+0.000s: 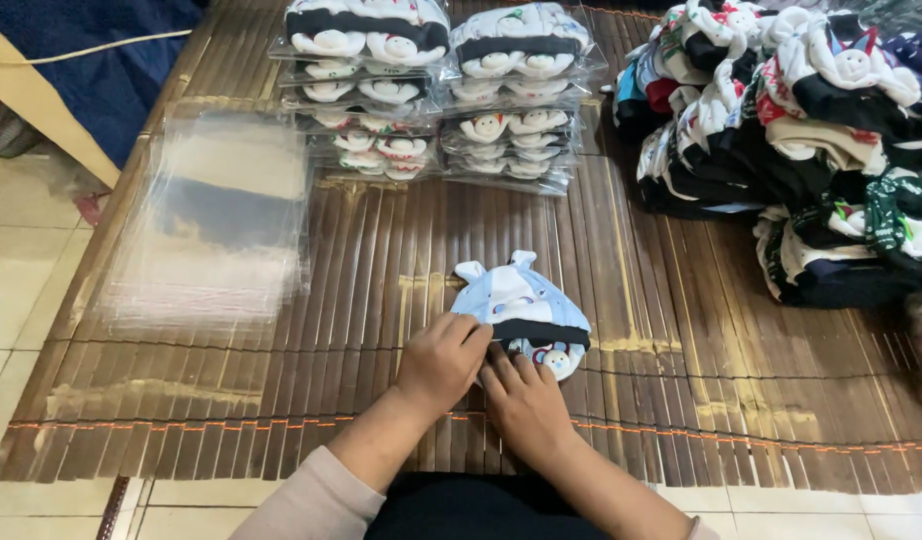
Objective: Packaging baby hats and booties into plastic bags and stacking the finished products
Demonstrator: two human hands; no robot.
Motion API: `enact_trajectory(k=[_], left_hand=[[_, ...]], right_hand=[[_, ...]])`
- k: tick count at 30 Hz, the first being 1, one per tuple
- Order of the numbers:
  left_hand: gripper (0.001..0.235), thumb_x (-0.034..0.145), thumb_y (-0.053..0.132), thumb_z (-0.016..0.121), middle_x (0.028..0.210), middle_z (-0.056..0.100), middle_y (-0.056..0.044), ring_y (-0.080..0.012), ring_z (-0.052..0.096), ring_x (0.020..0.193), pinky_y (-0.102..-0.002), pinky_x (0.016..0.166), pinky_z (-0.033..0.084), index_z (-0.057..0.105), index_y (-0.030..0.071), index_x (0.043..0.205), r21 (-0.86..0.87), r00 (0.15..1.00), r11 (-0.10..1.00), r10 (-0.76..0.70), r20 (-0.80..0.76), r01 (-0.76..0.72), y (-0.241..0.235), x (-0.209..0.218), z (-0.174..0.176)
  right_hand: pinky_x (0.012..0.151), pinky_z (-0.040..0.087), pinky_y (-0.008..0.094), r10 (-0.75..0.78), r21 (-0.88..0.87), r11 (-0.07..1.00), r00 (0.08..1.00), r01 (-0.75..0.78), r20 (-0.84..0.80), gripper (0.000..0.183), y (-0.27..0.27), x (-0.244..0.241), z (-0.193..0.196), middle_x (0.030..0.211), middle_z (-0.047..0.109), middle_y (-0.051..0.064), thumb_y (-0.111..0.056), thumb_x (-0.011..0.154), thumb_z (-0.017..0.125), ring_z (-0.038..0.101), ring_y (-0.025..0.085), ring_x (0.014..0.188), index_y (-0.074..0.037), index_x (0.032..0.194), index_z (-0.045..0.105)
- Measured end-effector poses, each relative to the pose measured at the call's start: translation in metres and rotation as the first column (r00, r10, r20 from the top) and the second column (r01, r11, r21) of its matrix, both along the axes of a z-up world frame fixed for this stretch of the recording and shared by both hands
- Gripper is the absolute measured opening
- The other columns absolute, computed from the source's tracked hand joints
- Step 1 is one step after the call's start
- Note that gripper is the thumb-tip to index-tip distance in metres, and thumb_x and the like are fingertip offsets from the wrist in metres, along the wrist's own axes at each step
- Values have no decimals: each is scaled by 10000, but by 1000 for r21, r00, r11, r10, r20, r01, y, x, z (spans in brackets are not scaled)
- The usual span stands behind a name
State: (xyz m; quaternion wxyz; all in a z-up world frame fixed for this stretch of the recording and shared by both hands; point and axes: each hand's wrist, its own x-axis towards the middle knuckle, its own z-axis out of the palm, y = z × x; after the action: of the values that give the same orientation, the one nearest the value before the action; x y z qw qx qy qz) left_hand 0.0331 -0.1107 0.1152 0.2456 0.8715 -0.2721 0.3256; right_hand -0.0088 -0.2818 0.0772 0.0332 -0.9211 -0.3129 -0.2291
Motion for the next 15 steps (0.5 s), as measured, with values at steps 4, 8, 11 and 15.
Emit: enact_trajectory(k=[4,8,11,15], left_hand=[[240,821,102,681,1067,646,-50,-229,625,866,-350,716,520,693,79,1059,45,999,999,-4,38,3,3,-3,-4],[232,815,152,651,1068,641,-64,-201,602,829,-298,589,485,679,86,1035,121,996,992,14,87,-25,4,-5,0],[215,823,152,643,1037,621,-77,-228,627,903,-321,684,509,662,71,1022,152,992,987,-74,104,58,1,-7,2],[168,826,149,637,984,588,-81,-243,591,865,-347,719,511,649,76,977,122,995,987,-103,16,101,5,-6,-4]], right_hand=[[875,396,491,55,94,994,994,-46,-99,430,4,6,1,1187,611,179,-287,762,719,545,357,963,-82,1132,641],[881,372,526,95,180,982,979,-62,-181,333,8,9,4,1004,581,153,-394,851,736,503,342,884,-123,1040,692],[910,372,548,127,198,977,969,-85,-213,382,4,13,-17,920,661,189,-429,846,718,549,400,833,-76,992,706],[807,354,492,116,143,986,962,-81,-249,418,3,12,-10,965,659,147,-493,880,666,548,355,848,-100,1018,709]])
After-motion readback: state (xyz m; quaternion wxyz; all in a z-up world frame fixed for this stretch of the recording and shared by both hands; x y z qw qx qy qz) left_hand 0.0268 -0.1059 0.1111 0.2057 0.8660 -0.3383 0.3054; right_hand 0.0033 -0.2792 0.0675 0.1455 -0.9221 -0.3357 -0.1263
